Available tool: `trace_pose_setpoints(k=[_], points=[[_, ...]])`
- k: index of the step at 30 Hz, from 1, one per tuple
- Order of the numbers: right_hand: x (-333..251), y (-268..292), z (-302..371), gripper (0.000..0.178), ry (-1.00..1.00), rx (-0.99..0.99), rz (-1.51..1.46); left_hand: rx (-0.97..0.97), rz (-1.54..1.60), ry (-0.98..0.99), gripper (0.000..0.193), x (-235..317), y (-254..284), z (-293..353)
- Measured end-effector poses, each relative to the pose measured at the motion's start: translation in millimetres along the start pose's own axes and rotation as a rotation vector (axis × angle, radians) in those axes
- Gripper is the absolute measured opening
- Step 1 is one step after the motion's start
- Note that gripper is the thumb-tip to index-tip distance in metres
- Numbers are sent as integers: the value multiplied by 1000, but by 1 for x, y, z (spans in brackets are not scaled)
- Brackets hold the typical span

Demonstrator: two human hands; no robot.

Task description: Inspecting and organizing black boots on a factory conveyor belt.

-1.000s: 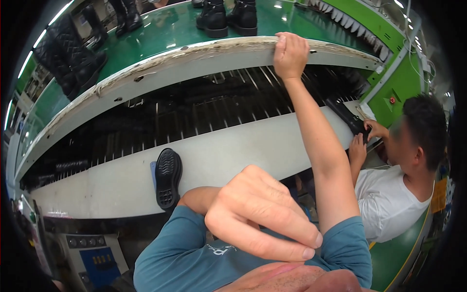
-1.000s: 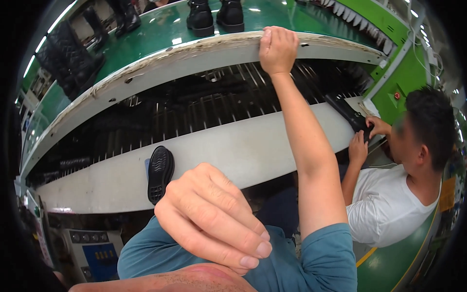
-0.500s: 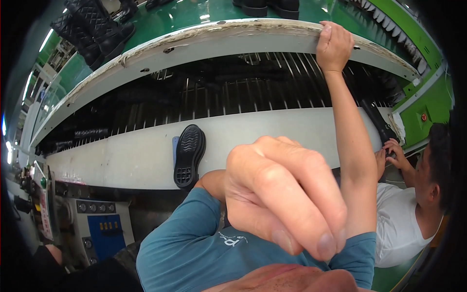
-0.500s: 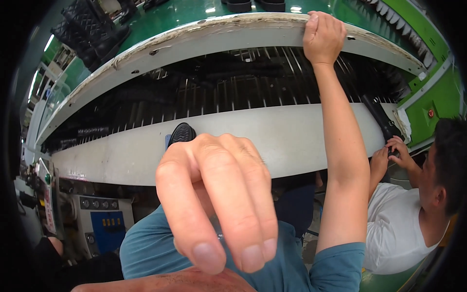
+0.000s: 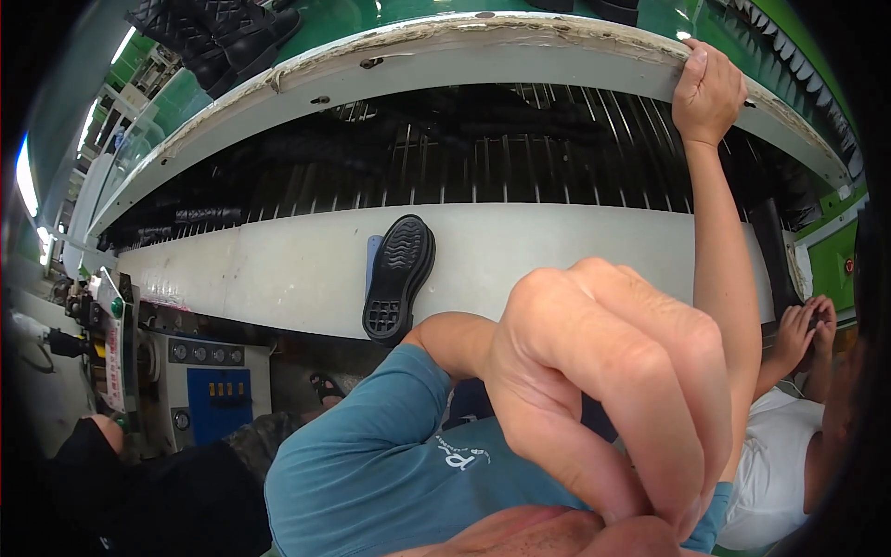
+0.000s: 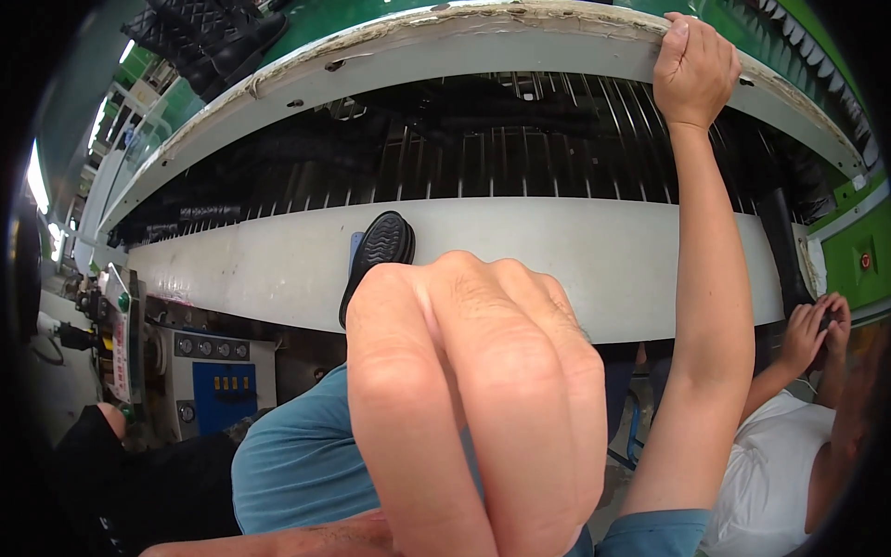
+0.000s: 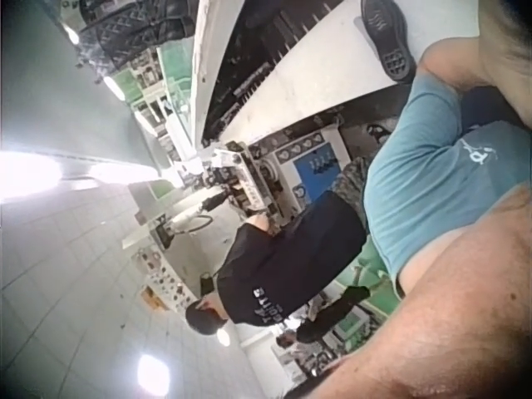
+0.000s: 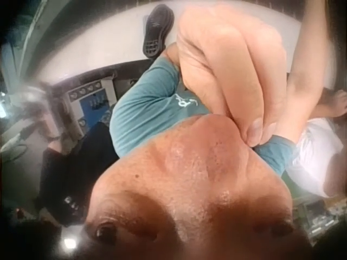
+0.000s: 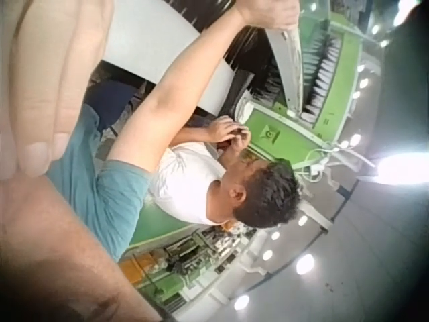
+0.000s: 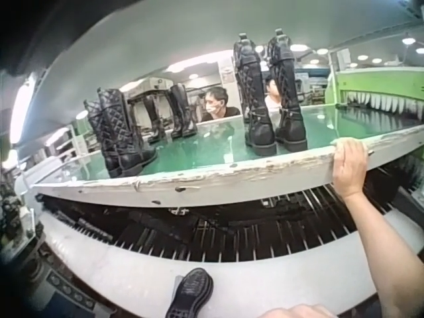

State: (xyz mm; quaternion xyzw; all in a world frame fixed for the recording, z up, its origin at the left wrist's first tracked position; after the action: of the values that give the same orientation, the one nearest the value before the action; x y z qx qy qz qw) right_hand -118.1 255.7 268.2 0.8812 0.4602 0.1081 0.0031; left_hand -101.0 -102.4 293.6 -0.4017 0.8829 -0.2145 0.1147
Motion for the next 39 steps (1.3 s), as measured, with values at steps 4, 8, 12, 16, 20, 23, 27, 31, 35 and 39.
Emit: trace_pose_setpoints(k=[4,8,12,16,20,23,27,31,35,39], points=[[-3,0,-1,38,-10,5,-12,-40,-61,74,14,5,1,-4],[-3,0,-1,38,-8,-2,-24,-75,-107,144,13,7,3,-6],[-1,0,0,37,-9,4,-22,-103,-148,210,11,5,2,-6],[2,-1,1,41,-1,-49,8,-88,-155,221,11,0,0,-7],[13,3,1,39,10,-11,34,269,-105,361,35,5,-25,-12],[-12,4,-7,35,15,2,-16,-44,-141,226,15,-11,-1,0],[-19,18,-11,30,-6,-3,-81,-23,-103,234,16,-22,-3,6],[-22,21,-13,28,5,9,-102,86,-49,82,15,-22,-3,11],[-21,22,-12,26,-3,8,-119,33,-101,147,15,-23,-4,9],[-16,25,-11,26,19,14,-56,87,-36,145,14,-32,-4,11]])
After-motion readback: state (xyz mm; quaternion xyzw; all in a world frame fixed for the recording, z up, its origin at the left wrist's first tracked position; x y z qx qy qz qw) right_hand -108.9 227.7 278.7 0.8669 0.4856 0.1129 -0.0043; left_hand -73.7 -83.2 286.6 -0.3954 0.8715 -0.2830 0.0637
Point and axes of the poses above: each hand's wrist, its own z-axis away from the middle knuckle, its own y-axis out of the back of the hand, x = y × z, the point moved 5 cm from there along -z, towards the middle knuckle, and after that the axes turned 6 degrees about y, right-handed, at the moved point
